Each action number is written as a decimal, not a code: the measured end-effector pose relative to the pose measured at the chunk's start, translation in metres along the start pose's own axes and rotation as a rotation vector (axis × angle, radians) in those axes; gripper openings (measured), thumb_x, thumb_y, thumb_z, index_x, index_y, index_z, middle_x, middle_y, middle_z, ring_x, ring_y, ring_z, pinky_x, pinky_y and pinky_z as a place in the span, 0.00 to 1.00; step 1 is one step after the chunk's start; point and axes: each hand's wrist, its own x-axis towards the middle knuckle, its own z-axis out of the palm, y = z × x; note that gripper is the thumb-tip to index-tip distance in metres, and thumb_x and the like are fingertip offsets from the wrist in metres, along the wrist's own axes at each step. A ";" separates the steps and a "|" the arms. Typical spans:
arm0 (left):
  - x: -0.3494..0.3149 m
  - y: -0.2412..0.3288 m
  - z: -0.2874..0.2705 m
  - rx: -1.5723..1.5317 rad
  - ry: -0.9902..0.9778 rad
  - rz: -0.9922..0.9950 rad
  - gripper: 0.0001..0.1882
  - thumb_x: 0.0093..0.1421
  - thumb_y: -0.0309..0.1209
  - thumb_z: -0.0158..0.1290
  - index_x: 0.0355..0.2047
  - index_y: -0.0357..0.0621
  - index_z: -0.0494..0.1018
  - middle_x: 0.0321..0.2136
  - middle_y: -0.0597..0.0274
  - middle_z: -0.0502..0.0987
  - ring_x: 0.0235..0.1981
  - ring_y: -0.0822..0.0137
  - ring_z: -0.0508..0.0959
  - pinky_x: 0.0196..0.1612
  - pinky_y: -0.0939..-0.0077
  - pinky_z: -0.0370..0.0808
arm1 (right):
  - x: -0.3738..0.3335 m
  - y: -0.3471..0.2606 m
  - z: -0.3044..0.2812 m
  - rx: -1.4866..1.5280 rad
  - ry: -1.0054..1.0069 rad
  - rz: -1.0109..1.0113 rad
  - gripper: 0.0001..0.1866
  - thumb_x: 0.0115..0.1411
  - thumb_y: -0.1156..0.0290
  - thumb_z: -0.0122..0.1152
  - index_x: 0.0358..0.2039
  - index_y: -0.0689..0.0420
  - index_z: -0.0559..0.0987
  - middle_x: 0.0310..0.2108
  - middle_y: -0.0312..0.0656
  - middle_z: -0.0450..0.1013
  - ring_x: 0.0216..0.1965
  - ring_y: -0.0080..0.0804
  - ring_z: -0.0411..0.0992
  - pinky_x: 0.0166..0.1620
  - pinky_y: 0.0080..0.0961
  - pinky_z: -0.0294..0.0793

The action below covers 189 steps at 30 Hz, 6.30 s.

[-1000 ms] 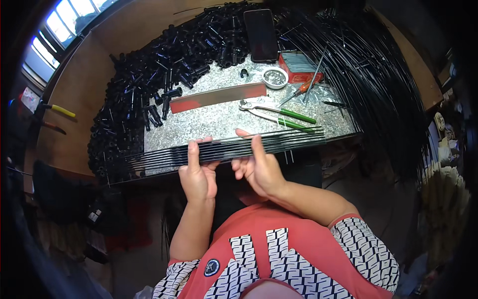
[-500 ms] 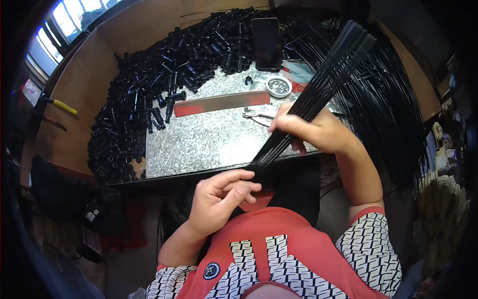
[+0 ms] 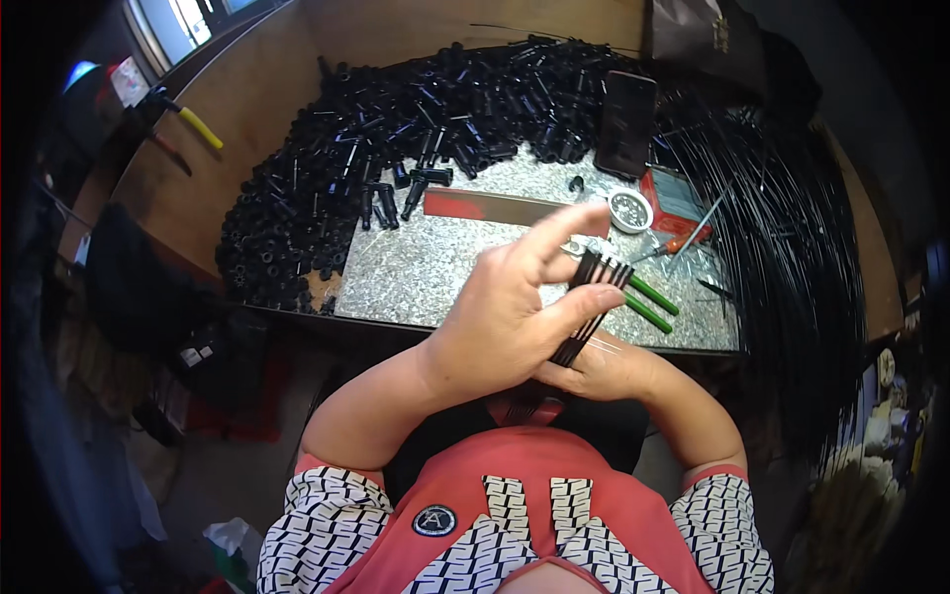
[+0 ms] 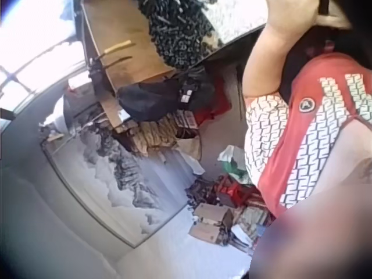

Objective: Assembling hairbrushes by inserting pins into the base.

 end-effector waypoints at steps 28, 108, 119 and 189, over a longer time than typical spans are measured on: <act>-0.048 -0.128 -0.169 1.376 0.896 -0.284 0.14 0.54 0.35 0.60 0.34 0.36 0.75 0.34 0.50 0.74 0.40 0.49 0.73 0.43 0.59 0.70 | -0.006 0.030 0.038 0.337 0.550 0.282 0.09 0.64 0.69 0.54 0.30 0.61 0.75 0.25 0.39 0.77 0.25 0.19 0.71 0.30 0.17 0.70; 0.000 -0.132 -0.032 -0.733 0.264 -0.338 0.18 0.61 0.22 0.53 0.51 0.34 0.70 0.37 0.52 0.80 0.37 0.68 0.81 0.40 0.78 0.81 | 0.008 0.040 0.032 0.475 0.412 0.319 0.14 0.68 0.63 0.49 0.35 0.61 0.76 0.29 0.36 0.77 0.31 0.19 0.73 0.35 0.18 0.72; 0.000 -0.137 -0.033 -0.761 0.227 -0.348 0.19 0.61 0.23 0.53 0.52 0.34 0.69 0.37 0.52 0.79 0.36 0.69 0.81 0.40 0.79 0.80 | 0.010 0.039 0.029 0.387 0.396 0.346 0.12 0.68 0.65 0.50 0.34 0.60 0.75 0.28 0.36 0.76 0.31 0.19 0.72 0.36 0.18 0.71; -0.037 -0.121 0.005 -0.880 0.275 -0.232 0.16 0.58 0.22 0.58 0.45 0.33 0.70 0.40 0.56 0.78 0.39 0.69 0.78 0.44 0.77 0.75 | 0.006 0.038 0.011 0.612 0.216 0.375 0.18 0.59 0.58 0.64 0.24 0.58 0.71 0.18 0.30 0.66 0.16 0.17 0.65 0.18 0.17 0.65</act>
